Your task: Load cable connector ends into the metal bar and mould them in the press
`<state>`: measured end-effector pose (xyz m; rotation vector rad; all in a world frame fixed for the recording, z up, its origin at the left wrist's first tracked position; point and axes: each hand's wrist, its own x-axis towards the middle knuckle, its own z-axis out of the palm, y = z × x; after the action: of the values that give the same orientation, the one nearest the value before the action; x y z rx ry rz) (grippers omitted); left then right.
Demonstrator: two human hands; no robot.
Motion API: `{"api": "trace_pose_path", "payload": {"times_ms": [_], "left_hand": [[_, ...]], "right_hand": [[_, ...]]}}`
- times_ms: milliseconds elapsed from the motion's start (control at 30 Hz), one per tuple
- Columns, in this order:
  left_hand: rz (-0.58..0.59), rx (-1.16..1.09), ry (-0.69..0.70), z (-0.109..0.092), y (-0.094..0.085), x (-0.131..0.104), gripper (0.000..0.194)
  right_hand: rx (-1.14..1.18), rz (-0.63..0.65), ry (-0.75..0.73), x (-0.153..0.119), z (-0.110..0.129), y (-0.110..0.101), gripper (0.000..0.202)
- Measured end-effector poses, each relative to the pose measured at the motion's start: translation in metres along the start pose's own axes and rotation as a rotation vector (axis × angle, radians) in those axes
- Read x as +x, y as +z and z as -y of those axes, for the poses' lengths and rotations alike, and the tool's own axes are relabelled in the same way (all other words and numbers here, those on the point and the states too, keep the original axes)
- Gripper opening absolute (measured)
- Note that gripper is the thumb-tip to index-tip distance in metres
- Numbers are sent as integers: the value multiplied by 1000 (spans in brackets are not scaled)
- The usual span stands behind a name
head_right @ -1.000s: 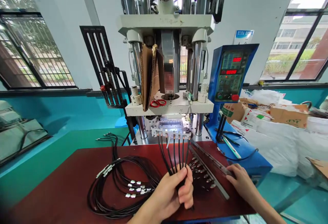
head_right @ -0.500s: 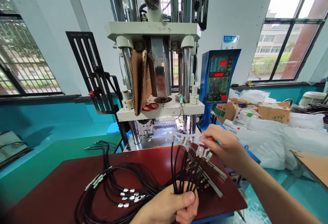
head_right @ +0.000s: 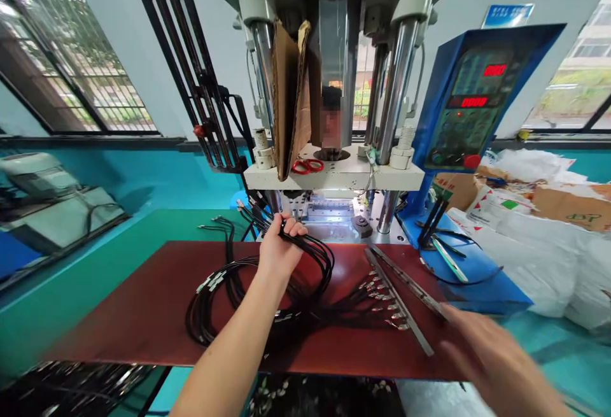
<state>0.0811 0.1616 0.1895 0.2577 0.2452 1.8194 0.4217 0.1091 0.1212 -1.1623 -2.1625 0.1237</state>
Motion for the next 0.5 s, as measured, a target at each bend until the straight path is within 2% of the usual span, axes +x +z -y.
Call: {"api": "trace_pose_path", "payload": {"times_ms": [33, 100, 167, 233, 300, 400, 500], "left_hand": [[-31, -7, 14, 0, -3, 4, 25], [-56, -1, 61, 1, -6, 3, 24], [-52, 21, 133, -2, -6, 0, 21], [-48, 62, 226, -14, -7, 2, 19], [-86, 157, 360, -36, -11, 15, 19], [-263, 388, 581, -84, -30, 54, 22], [-408, 514, 652, -136, -59, 99, 25]], "right_hand": [[-58, 129, -67, 10, 16, 22, 37], [-142, 264, -267, 34, 51, 64, 48], [-189, 309, -380, 55, 80, 98, 51], [-224, 292, -450, 67, 95, 122, 37], [-232, 205, -515, 68, 93, 138, 21], [-197, 65, -575, 60, 68, 151, 18], [-109, 51, -622, 51, 44, 161, 16]]}}
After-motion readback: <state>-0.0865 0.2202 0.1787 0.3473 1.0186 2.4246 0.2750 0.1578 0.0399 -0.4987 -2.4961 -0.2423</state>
